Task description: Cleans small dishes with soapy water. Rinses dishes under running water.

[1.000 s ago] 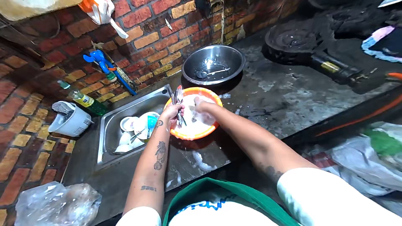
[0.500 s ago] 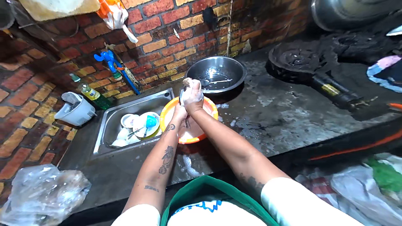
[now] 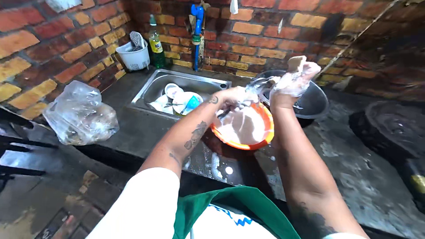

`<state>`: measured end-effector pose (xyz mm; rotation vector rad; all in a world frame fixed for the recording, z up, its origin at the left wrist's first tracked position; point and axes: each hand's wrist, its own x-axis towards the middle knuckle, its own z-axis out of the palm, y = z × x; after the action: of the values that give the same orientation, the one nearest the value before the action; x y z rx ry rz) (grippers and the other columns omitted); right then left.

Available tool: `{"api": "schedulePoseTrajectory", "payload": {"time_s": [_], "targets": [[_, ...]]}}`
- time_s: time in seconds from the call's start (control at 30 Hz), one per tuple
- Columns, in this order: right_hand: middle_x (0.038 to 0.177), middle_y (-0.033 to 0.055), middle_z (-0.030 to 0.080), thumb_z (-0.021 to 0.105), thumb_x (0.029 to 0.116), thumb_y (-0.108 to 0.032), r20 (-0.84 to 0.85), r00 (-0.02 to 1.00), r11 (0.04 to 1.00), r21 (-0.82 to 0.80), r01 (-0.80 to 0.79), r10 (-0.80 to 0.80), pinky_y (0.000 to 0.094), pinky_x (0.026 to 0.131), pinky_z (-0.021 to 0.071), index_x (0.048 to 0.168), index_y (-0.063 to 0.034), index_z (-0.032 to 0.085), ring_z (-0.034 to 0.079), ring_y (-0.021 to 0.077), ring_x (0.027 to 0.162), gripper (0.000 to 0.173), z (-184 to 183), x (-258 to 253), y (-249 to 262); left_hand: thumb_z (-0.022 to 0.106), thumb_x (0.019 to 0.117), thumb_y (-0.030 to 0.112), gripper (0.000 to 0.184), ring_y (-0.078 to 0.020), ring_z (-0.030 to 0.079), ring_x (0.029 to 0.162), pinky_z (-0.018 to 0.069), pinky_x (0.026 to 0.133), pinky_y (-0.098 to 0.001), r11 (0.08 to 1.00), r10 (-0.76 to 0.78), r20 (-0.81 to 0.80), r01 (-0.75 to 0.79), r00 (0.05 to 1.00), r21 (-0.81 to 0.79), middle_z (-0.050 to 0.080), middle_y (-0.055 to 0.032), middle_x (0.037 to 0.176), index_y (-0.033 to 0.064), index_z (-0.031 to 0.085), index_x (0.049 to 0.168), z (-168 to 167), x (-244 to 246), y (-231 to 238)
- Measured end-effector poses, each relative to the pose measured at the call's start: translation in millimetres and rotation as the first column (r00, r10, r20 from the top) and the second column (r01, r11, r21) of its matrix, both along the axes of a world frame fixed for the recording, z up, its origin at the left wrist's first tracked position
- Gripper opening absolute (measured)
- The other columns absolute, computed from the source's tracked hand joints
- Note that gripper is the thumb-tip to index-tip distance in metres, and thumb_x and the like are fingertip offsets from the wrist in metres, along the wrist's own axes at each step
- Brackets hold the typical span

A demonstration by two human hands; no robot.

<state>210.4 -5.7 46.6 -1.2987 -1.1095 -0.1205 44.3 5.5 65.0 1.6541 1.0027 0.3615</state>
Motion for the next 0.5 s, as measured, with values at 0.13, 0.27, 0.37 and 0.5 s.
{"api": "schedulePoseTrajectory", "payload": {"time_s": [0.13, 0.27, 0.37, 0.5], "targets": [[0.129, 0.0230, 0.059, 0.048, 0.1058, -0.011, -0.091, 0.971, 0.955, -0.181, -0.234, 0.221, 0.0334, 0.103, 0.0513, 0.138, 0.0107, 0.043, 0.062, 0.0193, 0.117, 0.039, 2.1, -3.0, -6.1, 0.055, 0.1062, 0.030, 0.029, -0.0130, 0.047, 0.059, 0.0426, 0.056, -0.0329, 0.972, 0.081, -0.448, 0.029, 0.890, 0.235, 0.053, -0.0045, 0.077, 0.0026, 0.063, 0.110, 23.4, -71.0, 39.9], [0.116, 0.0222, 0.065, 0.057, 0.1033, -0.013, -0.038, 0.941, 0.820, -0.481, -0.311, 0.335, 0.0441, 0.095, 0.0543, 0.129, 0.0054, 0.053, 0.066, 0.0259, 0.104, 0.032, -4.6, -41.4, 9.1, 0.065, 0.0975, 0.015, 0.026, -0.0350, 0.062, 0.084, 0.0493, 0.076, -0.0561, 0.960, 0.096, -0.771, 0.145, 0.630, 0.238, 0.064, -0.0232, 0.094, -0.0088, 0.065, 0.106, -21.9, -142.6, 105.8], [0.106, 0.0185, 0.067, 0.060, 0.1040, -0.020, -0.025, 0.898, 0.731, -0.571, -0.374, 0.440, 0.0485, 0.079, 0.0570, 0.128, -0.0006, 0.055, 0.068, 0.0263, 0.089, 0.032, 3.6, -94.8, 30.9, 0.073, 0.0882, 0.007, 0.029, -0.0458, 0.063, 0.114, 0.0476, 0.098, -0.0651, 0.941, 0.112, -0.671, 0.139, 0.733, 0.309, 0.066, -0.0301, 0.118, -0.0090, 0.069, 0.112, -86.2, -188.0, 130.9], [0.101, 0.0118, 0.067, 0.061, 0.1034, -0.014, -0.300, 0.785, 0.570, -0.555, -0.606, 0.542, 0.0386, 0.078, 0.0577, 0.126, -0.0022, 0.057, 0.066, 0.0171, 0.086, 0.026, 18.3, -198.2, 82.7, 0.066, 0.0989, 0.013, 0.041, -0.0416, 0.043, 0.142, 0.0282, 0.118, -0.0638, 0.969, 0.135, -0.533, 0.001, 0.835, 0.246, 0.053, -0.0230, 0.147, 0.0015, 0.060, 0.138, -124.3, -230.4, 128.1]]}}
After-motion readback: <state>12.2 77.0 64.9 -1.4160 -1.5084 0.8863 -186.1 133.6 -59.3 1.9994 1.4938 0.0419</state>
